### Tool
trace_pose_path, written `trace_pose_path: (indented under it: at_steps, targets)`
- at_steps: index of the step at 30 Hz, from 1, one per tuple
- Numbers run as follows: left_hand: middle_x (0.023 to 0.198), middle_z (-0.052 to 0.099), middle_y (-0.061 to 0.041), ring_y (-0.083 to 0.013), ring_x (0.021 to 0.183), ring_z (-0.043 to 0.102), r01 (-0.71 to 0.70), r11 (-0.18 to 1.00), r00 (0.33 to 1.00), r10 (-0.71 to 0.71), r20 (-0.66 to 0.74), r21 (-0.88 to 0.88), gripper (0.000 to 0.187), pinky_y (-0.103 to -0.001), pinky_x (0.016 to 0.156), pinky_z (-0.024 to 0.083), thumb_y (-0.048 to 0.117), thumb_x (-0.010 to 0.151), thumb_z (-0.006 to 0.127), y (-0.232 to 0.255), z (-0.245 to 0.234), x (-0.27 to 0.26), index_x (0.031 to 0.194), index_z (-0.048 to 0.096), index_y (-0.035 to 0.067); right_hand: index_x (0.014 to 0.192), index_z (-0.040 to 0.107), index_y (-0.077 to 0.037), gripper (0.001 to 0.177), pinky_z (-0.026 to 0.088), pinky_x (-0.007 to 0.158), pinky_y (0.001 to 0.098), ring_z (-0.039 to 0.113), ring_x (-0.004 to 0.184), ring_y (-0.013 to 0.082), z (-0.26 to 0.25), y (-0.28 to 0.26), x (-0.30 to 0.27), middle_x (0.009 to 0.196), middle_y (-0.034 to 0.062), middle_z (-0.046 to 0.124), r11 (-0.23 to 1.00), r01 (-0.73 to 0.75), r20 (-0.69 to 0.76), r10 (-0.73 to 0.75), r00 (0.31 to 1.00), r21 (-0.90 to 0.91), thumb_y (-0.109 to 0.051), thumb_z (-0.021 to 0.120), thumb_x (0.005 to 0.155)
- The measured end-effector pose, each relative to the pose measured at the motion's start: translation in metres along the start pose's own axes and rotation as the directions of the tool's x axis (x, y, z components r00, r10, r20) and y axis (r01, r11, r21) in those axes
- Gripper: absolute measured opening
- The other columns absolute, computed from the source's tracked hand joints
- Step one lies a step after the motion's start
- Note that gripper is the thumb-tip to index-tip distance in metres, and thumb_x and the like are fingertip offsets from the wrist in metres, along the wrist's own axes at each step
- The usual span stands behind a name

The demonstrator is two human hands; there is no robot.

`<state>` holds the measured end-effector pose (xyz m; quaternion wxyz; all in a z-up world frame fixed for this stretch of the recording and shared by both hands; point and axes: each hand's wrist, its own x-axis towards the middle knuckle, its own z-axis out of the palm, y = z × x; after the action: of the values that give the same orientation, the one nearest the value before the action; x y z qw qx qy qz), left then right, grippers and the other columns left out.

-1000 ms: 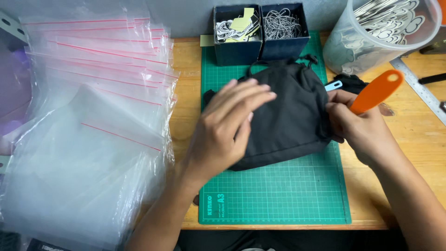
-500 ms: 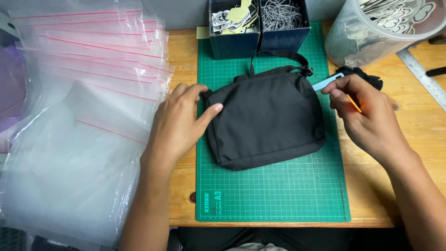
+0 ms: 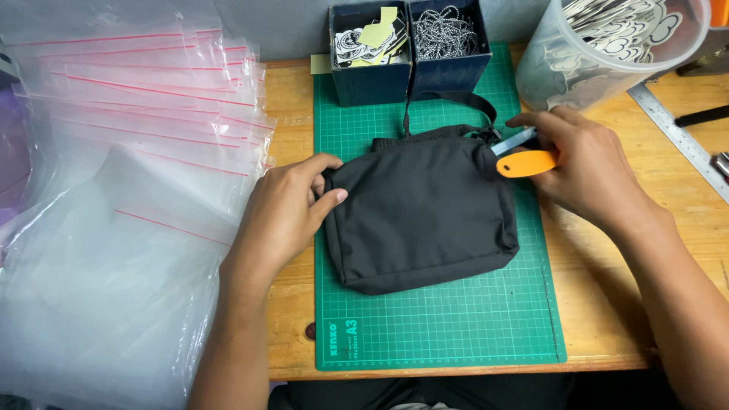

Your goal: The person cleans a black shoulder bag using a light blue brush and an orange scraper. They brush the exterior and interior mesh pockets, then use the scraper on the fabric surface. Finally, they fold the bag's strap.

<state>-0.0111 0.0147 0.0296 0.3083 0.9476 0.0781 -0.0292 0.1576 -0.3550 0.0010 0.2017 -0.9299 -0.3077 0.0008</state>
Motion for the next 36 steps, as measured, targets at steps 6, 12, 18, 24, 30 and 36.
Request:
trace_pose_path:
  at_steps: [6,12,18,24,30,36]
  targets:
    - [0.086,0.077,0.003,-0.0190,0.074,0.072,0.028,1.000,0.998,-0.028,0.064,-0.002,0.031,-0.040,0.076,0.055,0.025,0.101,0.084,0.003,-0.006,-0.002,0.131,0.080,0.024,0.133,0.087,-0.023,0.051,0.055,0.070,0.0610,0.073,0.094,0.0453,0.023,0.037,-0.006,0.112,0.0044,0.070,0.976,-0.025,-0.106,0.002,0.994,-0.214,-0.004,0.077,0.087]
    - [0.086,0.076,0.002,-0.0138,0.071,0.073,0.158,0.978,0.984,-0.144,0.109,-0.137,0.024,-0.033,0.073,0.057,0.022,0.102,0.081,0.015,-0.014,-0.006,0.126,0.078,0.020,0.111,0.073,0.001,0.026,0.045,0.075,0.0557,0.066,0.094,0.0435,0.009,0.051,-0.015,0.113,0.0117,0.068,0.992,-0.032,-0.236,0.003,0.972,-0.120,-0.015,0.072,0.132]
    - [0.103,0.090,0.000,-0.0156,0.072,0.088,0.165,0.927,0.985,-0.141,0.095,-0.336,0.026,-0.027,0.069,0.064,0.023,0.107,0.074,0.012,-0.002,0.003,0.130,0.082,0.014,0.143,0.068,-0.002,0.019,0.049,0.097,0.0357,0.063,0.092,0.0203,-0.018,0.002,-0.021,0.095,0.0057,0.069,0.922,-0.102,-0.076,0.140,0.987,0.374,-0.003,0.054,0.131]
    - [0.093,0.089,0.001,-0.0105,0.071,0.084,0.114,0.928,0.993,-0.116,0.015,-0.355,0.019,-0.024,0.070,0.065,0.020,0.100,0.085,0.005,0.013,0.010,0.117,0.087,0.012,0.125,0.082,-0.015,0.026,0.056,0.093,0.0326,0.081,0.110,0.0174,-0.016,-0.085,-0.012,0.121,-0.0006,0.088,0.849,0.229,0.095,-0.308,0.947,0.476,-0.016,0.058,0.114]
    - [0.091,0.089,-0.003,-0.0131,0.077,0.089,0.150,0.921,0.988,-0.130,0.080,-0.358,0.015,-0.028,0.068,0.074,0.012,0.098,0.083,0.009,0.012,0.008,0.113,0.085,0.011,0.131,0.082,-0.012,0.041,0.034,0.079,0.0458,0.055,0.089,0.0335,0.024,-0.069,0.024,0.091,0.0039,0.055,0.940,0.322,-0.260,-0.342,0.903,-0.116,0.012,0.067,0.101]
    - [0.095,0.091,-0.003,-0.0146,0.070,0.089,0.152,0.922,0.988,-0.137,0.066,-0.356,0.013,-0.027,0.067,0.071,0.014,0.100,0.080,0.003,0.016,0.012,0.112,0.085,0.011,0.140,0.080,-0.015,0.047,0.038,0.087,0.0467,0.066,0.100,0.0347,0.047,-0.092,0.015,0.107,0.0055,0.071,0.912,0.387,-0.109,-0.375,0.921,0.137,0.001,0.069,0.097]
